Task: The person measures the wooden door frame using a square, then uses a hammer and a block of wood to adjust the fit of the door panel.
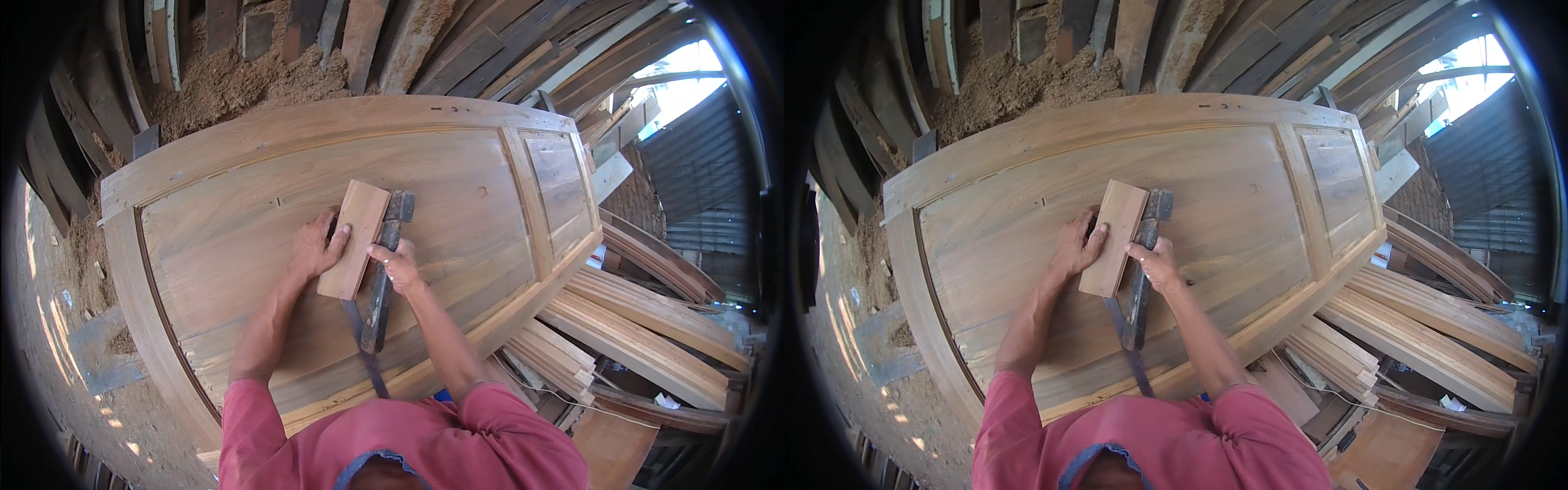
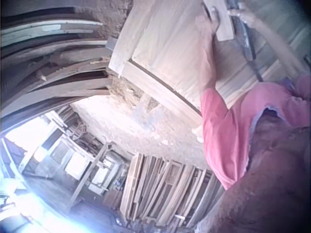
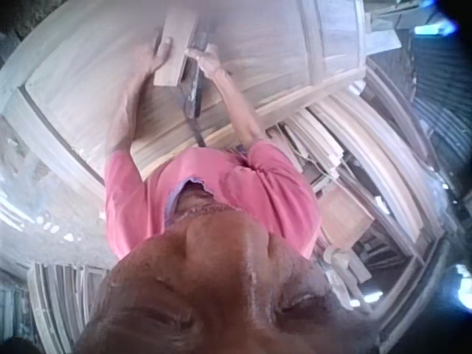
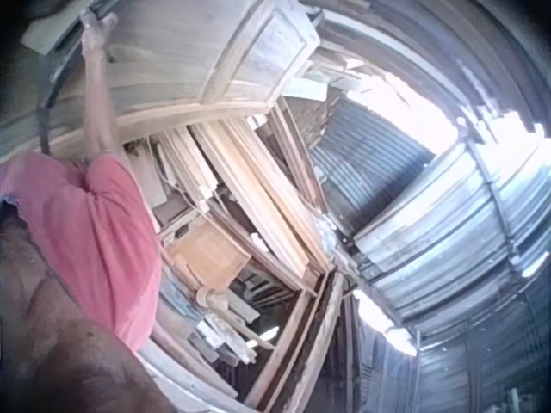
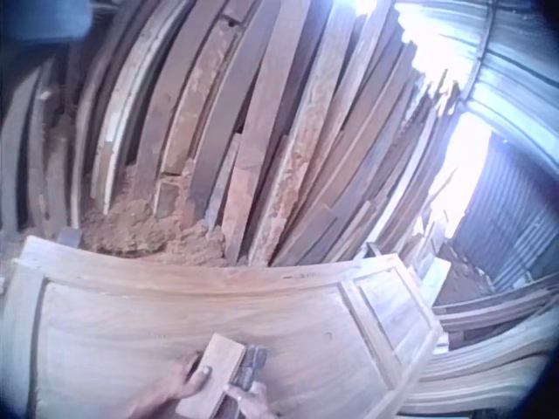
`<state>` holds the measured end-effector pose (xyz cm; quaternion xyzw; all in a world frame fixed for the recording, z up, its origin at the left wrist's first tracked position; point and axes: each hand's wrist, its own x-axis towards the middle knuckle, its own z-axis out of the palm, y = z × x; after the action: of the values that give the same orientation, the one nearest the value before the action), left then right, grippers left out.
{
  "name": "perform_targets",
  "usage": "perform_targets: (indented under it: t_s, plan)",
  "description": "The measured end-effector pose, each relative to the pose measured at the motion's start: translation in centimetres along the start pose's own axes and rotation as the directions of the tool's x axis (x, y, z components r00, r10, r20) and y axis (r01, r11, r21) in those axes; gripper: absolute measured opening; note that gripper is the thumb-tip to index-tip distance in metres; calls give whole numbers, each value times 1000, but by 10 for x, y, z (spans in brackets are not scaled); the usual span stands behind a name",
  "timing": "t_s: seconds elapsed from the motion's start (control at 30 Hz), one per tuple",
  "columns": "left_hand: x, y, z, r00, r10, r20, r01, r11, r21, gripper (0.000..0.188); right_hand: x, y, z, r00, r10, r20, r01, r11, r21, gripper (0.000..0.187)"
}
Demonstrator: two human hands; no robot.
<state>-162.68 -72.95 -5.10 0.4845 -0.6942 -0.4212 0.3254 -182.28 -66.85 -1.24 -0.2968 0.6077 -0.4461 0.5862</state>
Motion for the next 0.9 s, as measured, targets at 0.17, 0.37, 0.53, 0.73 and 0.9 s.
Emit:
perform_targets:
  t_s: [0.17,0.37,0.53,0.73,0.9]
  plan:
    - [-8,2,21,941,169,-292,-36,911,411,61,-7,3,-38,998,61,-24,-64,988,-138,13]
    - [8,16,48,971,107,-213,81,694,716,64,-23,-3,-126,1000,21,14,-22,999,47,15]
    - [-26,-16,27,927,71,-369,254,606,754,61,-36,-17,-209,995,88,52,-81,989,-122,23]
    - [-107,56,87,914,37,-403,312,570,760,50,-73,-19,-407,982,-115,-147,-24,704,-709,37]
    - [-194,101,194,811,-213,-545,569,501,652,73,-77,-17,-487,980,-190,-53,9,313,-950,47]
